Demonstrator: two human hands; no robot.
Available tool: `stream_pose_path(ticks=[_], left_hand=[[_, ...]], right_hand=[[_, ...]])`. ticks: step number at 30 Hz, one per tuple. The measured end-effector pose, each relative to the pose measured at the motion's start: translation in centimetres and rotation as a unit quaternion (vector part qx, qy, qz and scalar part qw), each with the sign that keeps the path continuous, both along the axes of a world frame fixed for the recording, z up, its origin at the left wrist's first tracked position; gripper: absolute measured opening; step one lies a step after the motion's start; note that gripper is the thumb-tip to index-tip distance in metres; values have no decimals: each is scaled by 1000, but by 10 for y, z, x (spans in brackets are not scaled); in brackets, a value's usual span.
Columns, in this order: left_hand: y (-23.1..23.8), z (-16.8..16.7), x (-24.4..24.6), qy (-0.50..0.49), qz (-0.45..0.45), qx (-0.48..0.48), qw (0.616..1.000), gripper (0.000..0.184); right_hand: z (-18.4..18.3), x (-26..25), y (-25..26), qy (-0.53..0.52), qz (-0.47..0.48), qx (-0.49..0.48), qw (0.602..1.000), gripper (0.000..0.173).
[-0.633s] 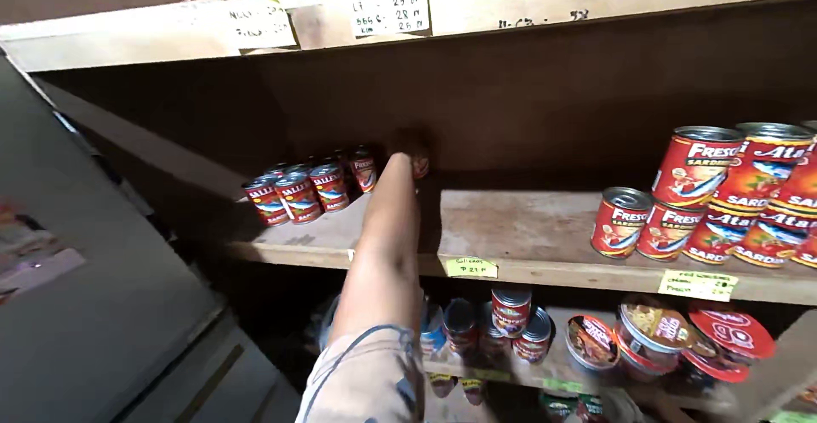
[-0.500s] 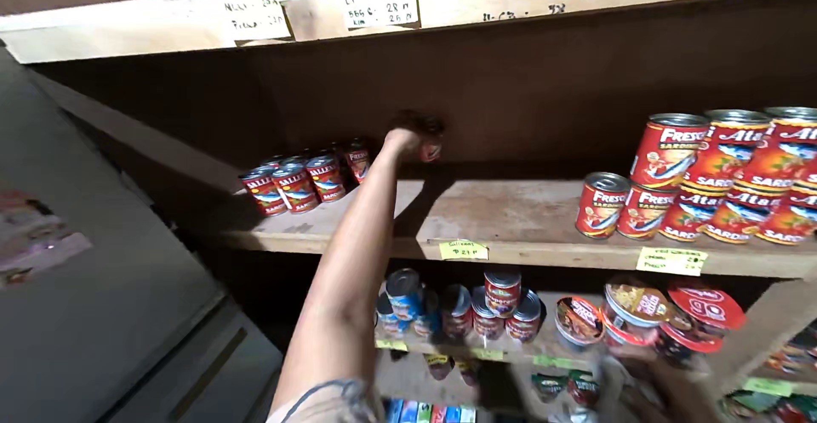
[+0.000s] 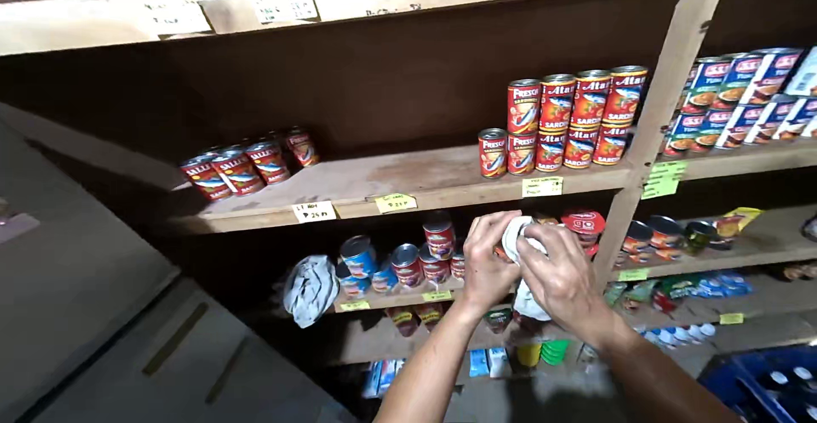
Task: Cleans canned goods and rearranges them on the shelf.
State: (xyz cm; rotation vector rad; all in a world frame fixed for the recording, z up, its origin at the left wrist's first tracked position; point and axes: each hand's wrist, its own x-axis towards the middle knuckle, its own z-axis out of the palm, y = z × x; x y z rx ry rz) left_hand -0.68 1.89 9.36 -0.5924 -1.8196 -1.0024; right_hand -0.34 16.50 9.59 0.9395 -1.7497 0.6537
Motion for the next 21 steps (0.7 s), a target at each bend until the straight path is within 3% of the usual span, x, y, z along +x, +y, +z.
stream_pose_path(ticks=[3,6,11,15,19,21], left_hand=[[0,-7,3,-20,-15,-3,1000,55],[8,-15,4,-54,-21,-1,998,60],[18,-22,1,-110,-17,-25,993,61],[24,-27,-3,-107,15,-45,993,60],[38,-36,-12,-105,33,-9,994,52],[43,-38,-13,-139,14,0,990,52]], right_hand=[[-5,0,27,-20,36,55,998,17],[-7,-9,49,-27,-4,57,998,16],[-13,-18,45,-41,-60,86,994,30],[-14,-13,42,-116,-93,113,982,20],[-1,-3,67,-272,91,97,953,18],[2,-5,70,-239,106,32,965,22]])
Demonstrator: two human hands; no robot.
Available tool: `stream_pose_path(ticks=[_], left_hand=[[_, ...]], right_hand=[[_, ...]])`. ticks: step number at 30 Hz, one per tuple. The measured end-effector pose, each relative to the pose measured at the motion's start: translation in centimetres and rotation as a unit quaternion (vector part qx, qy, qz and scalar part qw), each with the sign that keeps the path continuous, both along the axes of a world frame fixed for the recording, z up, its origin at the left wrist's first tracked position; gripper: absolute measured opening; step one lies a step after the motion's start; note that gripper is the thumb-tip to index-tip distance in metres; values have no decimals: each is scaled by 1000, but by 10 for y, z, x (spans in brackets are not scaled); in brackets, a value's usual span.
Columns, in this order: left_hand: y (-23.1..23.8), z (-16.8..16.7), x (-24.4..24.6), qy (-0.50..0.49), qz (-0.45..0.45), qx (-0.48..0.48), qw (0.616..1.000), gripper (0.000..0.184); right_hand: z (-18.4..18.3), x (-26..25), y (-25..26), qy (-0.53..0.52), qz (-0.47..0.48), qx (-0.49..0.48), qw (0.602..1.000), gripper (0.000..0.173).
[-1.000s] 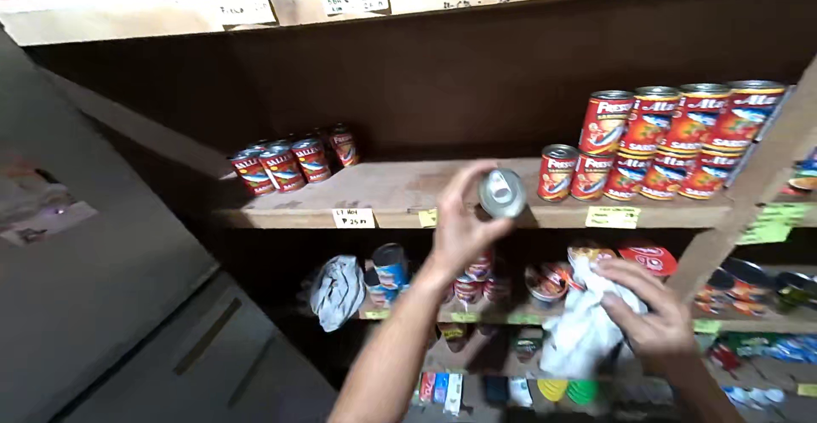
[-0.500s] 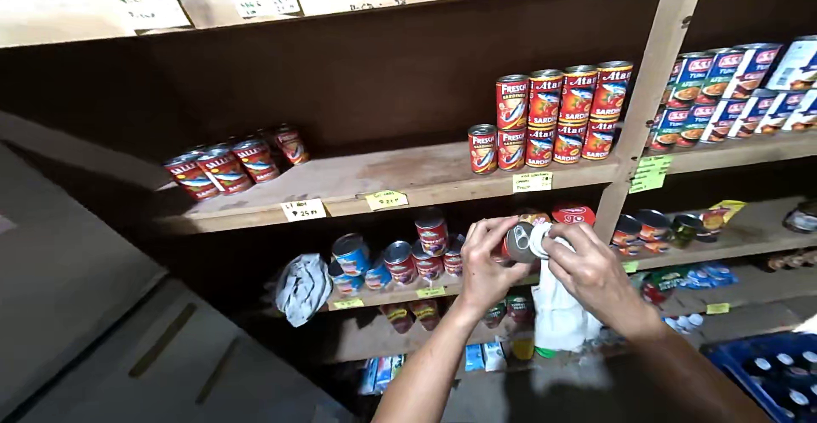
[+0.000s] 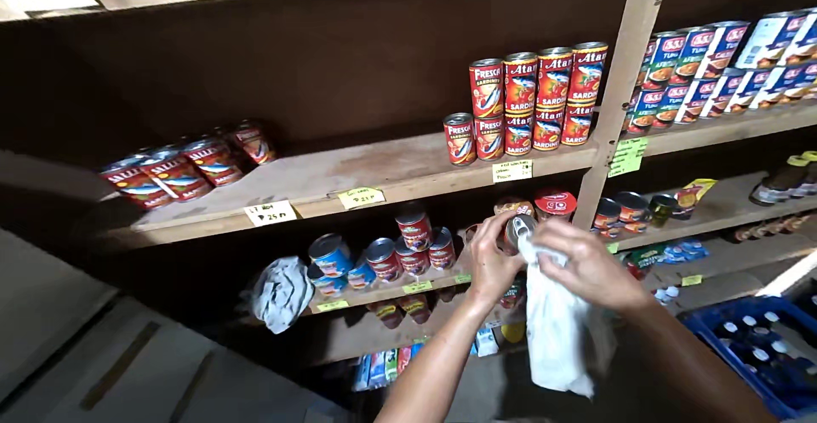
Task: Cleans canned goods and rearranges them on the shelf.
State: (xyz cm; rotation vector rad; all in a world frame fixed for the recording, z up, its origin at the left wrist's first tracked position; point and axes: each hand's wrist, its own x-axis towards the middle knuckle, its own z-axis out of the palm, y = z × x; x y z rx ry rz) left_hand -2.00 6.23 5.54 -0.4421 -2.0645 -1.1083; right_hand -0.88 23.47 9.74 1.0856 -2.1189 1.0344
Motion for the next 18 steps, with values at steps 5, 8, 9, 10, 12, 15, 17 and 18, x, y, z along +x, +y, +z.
stream_pose_path(ticks=[5,8,9,10,12,15,17,18], left_hand=[[13,4,3,-63,-37,81,994,42],[3,-2,-8,-143,-103,245,953,56],[0,-4,-11,-171,-124,317,925,57],[0,-5,-12,-192,-150,380,893,53],[11,-3,-5,-240,-190,459,834,41],[35,4,9,-305,-194,539,761,25],[37,8,10,-332,-194,624,680,28],[34,10,8,-329,-186,664,645,33]], right_hand=[[-37,-17,-11,120,-19,22,992,29],[-37,-9,27,75,-18,4,997,22],[-34,-8,41,43,-40,-46,997,24],[-32,-9,48,33,-69,-105,992,26],[-28,-8,40,50,-110,-155,981,30],[-51,-15,0,132,-129,-11,983,32],[-79,-20,-7,223,-135,35,965,28],[-92,-23,-1,250,-119,44,960,26]])
